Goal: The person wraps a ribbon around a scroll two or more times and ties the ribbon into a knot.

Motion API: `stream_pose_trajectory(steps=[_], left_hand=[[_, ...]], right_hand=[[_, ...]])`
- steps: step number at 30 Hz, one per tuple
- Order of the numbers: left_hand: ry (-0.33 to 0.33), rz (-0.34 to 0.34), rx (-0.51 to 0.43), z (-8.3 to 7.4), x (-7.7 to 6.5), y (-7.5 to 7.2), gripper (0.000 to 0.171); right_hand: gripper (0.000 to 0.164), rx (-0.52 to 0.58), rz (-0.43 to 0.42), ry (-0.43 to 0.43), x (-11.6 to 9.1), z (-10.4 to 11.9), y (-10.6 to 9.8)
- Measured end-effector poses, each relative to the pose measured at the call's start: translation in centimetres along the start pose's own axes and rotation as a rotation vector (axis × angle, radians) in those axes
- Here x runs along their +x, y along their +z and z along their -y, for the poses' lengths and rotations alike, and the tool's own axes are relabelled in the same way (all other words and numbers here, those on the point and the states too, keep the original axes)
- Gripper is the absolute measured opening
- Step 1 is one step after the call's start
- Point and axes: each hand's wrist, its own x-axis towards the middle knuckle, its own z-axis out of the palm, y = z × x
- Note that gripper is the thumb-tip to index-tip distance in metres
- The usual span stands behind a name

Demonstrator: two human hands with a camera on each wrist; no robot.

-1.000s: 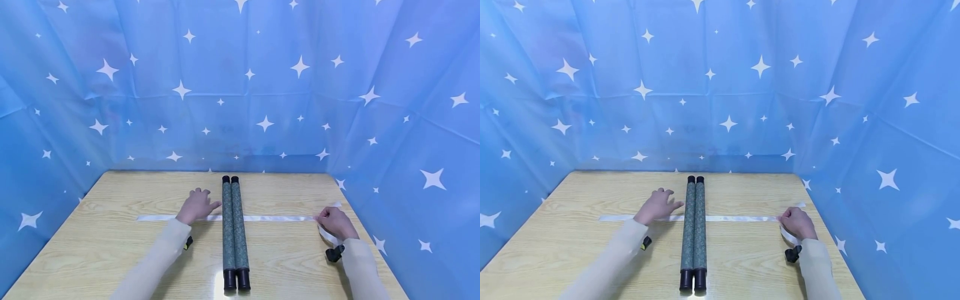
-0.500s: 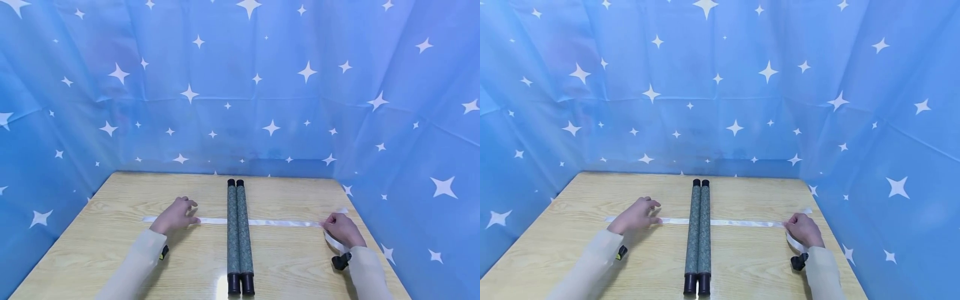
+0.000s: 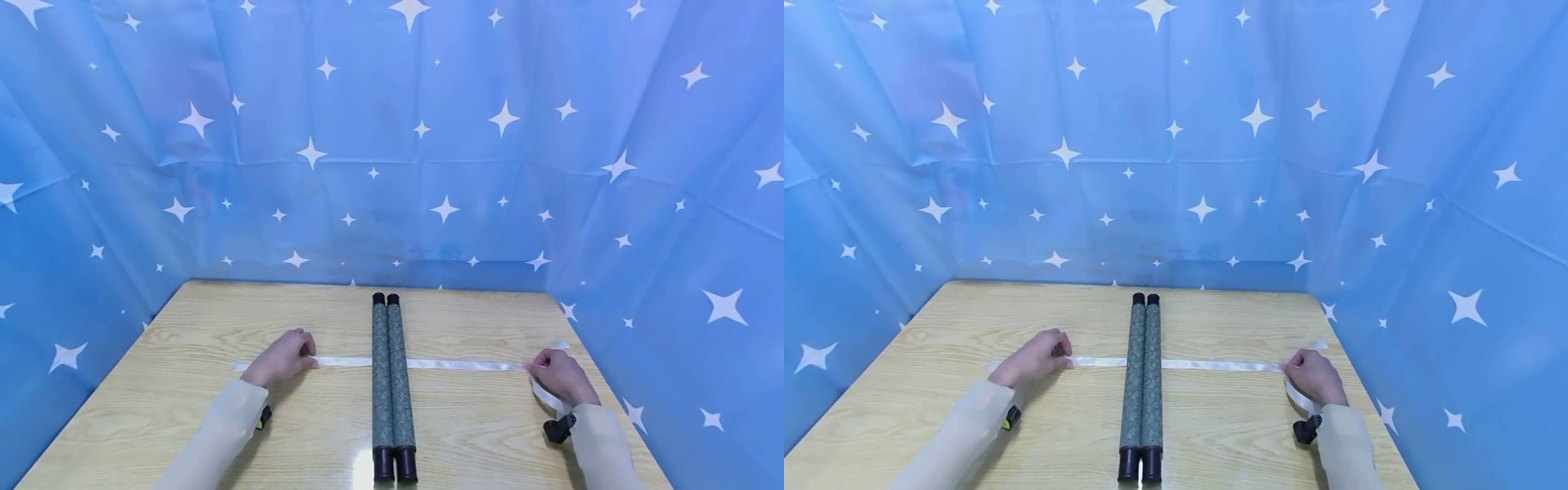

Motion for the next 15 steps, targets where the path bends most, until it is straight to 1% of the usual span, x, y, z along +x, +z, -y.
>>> stream_pose_trajectory(steps=[2, 4, 8, 11, 13, 15], left_hand=[[0.018, 0.003, -0.007, -0.02, -0.08, -0.01, 0.013], [0.019, 0.008, -0.011, -0.06, -0.14, -0.03, 0.015], [0.018, 0.004, -0.053, -0.19, -0.14, -0.12, 0.016], [0.035, -0.001, -0.098, -0.27, -0.16, -0.23, 0.012], [0.022, 0.004, -0.117, -0.22, -0.29, -0.33, 0.008], [-0.007, 0.013, -0.136, -0.09, -0.52, -0.49, 0.008]], right_hand=[[0.035, -0.005, -0.003, -0.001, 0.02, 0.09, 0.06], [0.034, -0.009, -0.005, -0.003, 0.04, 0.2, 0.1], [0.035, -0.008, -0.008, -0.009, -0.1, 0.31, 0.02], [0.034, -0.016, -0.016, -0.017, -0.35, 0.22, -0.07], [0.033, -0.027, -0.025, -0.03, -0.44, 0.11, -0.11], [0.033, -0.029, -0.029, -0.05, -0.42, 0.0, -0.14]])
